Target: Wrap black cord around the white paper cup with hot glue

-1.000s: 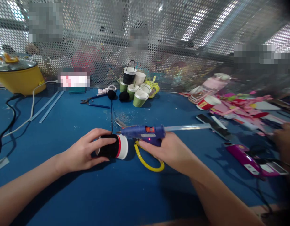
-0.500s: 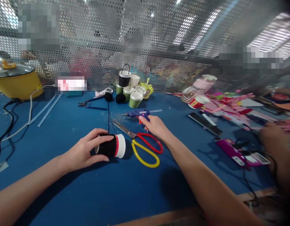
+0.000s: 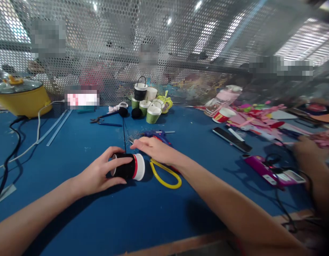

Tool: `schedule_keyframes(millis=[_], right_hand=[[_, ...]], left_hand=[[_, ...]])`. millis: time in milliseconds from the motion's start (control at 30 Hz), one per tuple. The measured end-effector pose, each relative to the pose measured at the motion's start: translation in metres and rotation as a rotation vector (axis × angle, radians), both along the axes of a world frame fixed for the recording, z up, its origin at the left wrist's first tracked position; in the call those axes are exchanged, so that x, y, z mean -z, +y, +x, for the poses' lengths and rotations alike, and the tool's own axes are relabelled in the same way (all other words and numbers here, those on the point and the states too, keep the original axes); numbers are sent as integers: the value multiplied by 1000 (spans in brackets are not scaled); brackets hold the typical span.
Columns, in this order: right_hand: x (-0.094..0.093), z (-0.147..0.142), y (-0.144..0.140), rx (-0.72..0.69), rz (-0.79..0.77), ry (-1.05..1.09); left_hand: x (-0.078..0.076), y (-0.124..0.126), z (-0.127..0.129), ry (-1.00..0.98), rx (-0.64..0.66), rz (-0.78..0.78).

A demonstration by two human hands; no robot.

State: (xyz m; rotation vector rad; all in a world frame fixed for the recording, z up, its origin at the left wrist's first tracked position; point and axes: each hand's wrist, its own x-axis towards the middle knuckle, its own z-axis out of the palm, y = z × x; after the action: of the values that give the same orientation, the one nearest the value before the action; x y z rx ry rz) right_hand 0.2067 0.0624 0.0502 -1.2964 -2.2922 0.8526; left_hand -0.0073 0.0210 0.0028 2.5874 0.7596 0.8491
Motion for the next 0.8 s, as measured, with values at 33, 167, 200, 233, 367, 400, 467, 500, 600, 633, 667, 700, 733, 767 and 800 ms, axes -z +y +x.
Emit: schedule_keyframes(millis=[33, 167, 200, 233, 367, 400, 467, 500, 600, 633, 667, 700, 733, 767, 800], right_hand=[[-1, -8, -3, -53, -72, 56], [1, -31, -9, -48, -211, 255], [3, -32, -9, -2, -226, 315], [4, -33, -9, 39, -235, 370], [5, -24, -8, 91, -215, 474], [5, -21, -7, 98, -199, 483], [3, -15, -5, 131, -167, 499], [1, -12, -5, 149, -153, 505], [-1, -7, -2, 183, -102, 512], [-2, -7, -2, 184, -84, 508], [-2, -6, -1, 184, -67, 502], [-1, -6, -1, 183, -51, 495], [-1, -6, 0, 180, -41, 489], [0, -7, 0, 179, -32, 484], [1, -7, 1, 177, -25, 480]], left_hand=[[0, 0, 0, -3, 2, 5], [1, -1, 1, -14, -9, 39], [2, -1, 1, -13, -13, 41], [2, -1, 1, -12, -21, 37], [0, -1, 0, -57, -58, -32], [-1, -1, 1, -86, -75, -67], [-2, -1, 2, -138, -120, -162], [-3, -1, 2, -156, -145, -215], [-3, -1, 5, -202, -186, -395], [-2, -1, 6, -218, -186, -465], [-2, -2, 7, -235, -186, -532], [-3, -2, 7, -242, -184, -592], [-3, -3, 8, -237, -183, -639], [-4, -4, 8, -223, -186, -667], [-4, -5, 8, -205, -190, -678]])
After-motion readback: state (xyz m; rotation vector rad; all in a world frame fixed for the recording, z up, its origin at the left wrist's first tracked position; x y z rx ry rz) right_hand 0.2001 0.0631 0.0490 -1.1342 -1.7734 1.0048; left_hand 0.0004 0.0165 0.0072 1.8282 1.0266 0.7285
